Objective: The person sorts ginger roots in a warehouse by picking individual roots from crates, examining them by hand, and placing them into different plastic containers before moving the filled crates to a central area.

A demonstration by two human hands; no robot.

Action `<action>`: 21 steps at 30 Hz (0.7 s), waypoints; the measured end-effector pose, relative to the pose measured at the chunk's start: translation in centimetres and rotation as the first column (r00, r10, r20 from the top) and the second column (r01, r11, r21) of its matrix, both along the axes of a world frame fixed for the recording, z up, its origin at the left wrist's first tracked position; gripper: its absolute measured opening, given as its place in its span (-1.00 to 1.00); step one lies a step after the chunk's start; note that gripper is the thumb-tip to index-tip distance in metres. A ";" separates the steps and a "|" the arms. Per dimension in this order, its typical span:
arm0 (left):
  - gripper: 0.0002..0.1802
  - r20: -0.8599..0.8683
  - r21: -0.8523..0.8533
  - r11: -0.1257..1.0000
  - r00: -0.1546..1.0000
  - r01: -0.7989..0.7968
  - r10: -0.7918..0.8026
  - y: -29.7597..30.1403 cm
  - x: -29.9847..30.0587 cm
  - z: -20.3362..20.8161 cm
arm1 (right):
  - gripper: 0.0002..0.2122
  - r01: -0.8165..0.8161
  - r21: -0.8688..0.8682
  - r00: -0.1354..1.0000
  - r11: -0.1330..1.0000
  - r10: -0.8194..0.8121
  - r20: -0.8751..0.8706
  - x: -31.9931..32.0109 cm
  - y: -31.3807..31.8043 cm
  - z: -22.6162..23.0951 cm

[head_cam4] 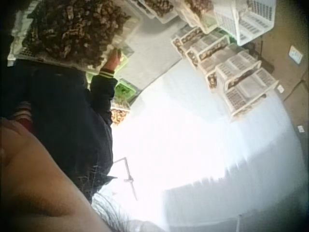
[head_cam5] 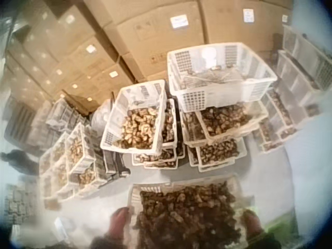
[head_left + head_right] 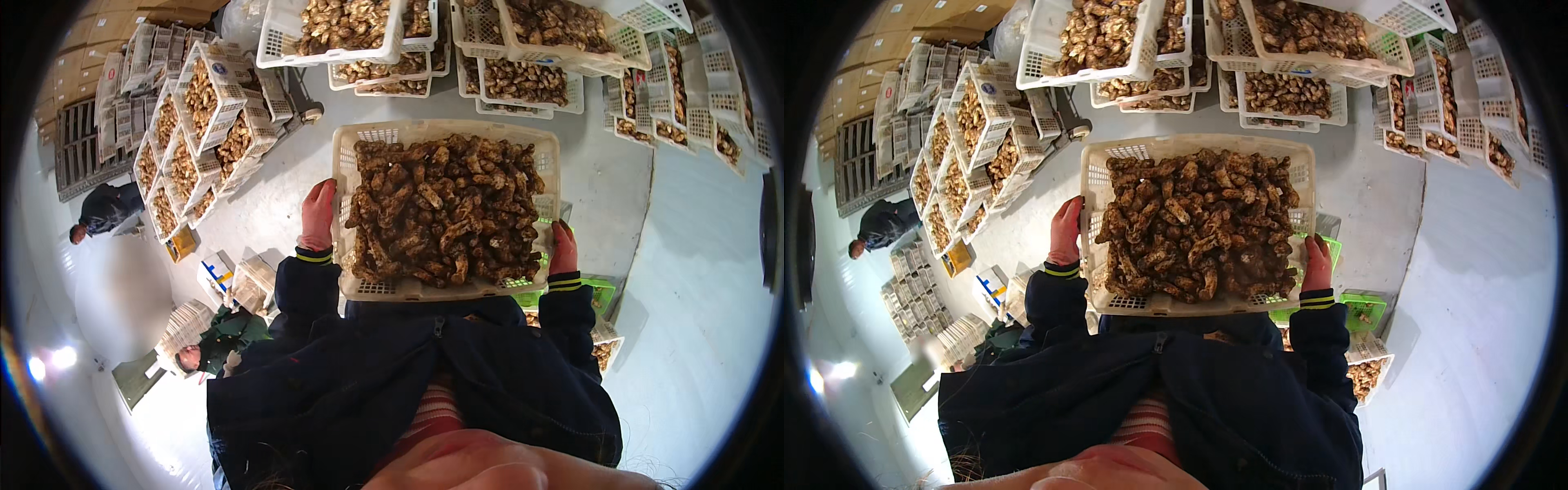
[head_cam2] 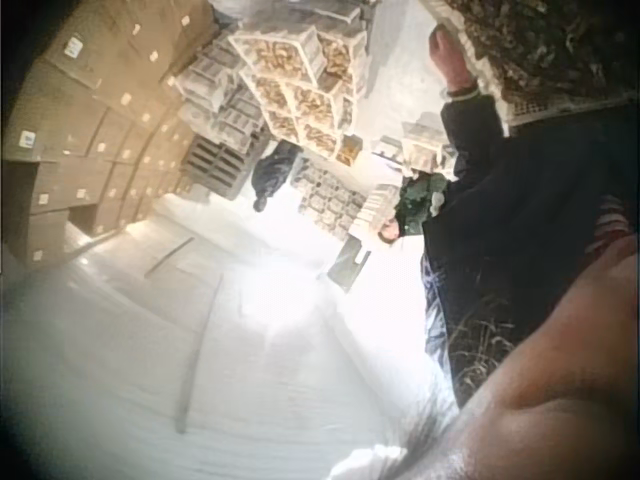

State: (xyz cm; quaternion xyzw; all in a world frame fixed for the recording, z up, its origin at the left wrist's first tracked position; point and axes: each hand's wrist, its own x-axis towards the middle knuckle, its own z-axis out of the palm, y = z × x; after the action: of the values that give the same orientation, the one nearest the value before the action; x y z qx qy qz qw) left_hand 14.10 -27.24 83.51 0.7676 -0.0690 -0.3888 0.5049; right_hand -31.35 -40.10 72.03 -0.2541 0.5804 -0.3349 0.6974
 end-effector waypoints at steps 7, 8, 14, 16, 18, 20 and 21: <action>-0.65 0.041 0.035 0.996 0.996 -0.083 0.082 2.6 1.7 -1.7 | -0.70 -0.108 0.040 0.994 0.993 0.109 -0.026 2.5 -1.3 -1.3; -0.65 0.021 0.004 0.993 0.993 -0.117 0.116 3.3 2.2 -2.2 | -0.70 -0.127 -0.014 0.991 0.992 0.126 -0.055 2.9 -1.5 -1.6; -0.63 -0.088 0.002 0.981 0.977 -0.193 0.193 8.2 5.0 -1.1 | -0.73 -0.269 0.057 0.963 0.962 0.268 0.018 8.8 -2.7 1.7; -0.63 -0.043 0.023 0.972 0.971 -0.233 0.234 9.9 5.8 -0.9 | -0.74 -0.287 0.077 0.955 0.955 0.278 0.105 11.1 -2.6 3.3; -0.64 -0.090 -0.062 0.958 0.958 -0.279 0.273 11.0 6.7 -1.7 | -0.74 -0.315 0.093 0.945 0.945 0.302 0.128 12.5 -3.0 3.8; -0.64 -0.063 -0.035 0.962 0.962 -0.269 0.267 11.5 7.6 -0.9 | -0.71 -0.259 0.047 0.960 0.965 0.252 0.119 13.0 -3.1 2.4; -0.64 -0.045 -0.024 0.960 0.960 -0.279 0.278 11.9 8.0 -0.9 | -0.71 -0.244 0.009 0.968 0.970 0.243 0.059 13.7 -2.9 2.6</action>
State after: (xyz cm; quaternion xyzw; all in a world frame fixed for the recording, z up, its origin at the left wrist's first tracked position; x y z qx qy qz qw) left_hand 22.11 -15.38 82.59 0.7538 0.0441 -0.3284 0.5675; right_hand -17.66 -43.03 74.61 -0.3081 0.5272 -0.2491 0.7517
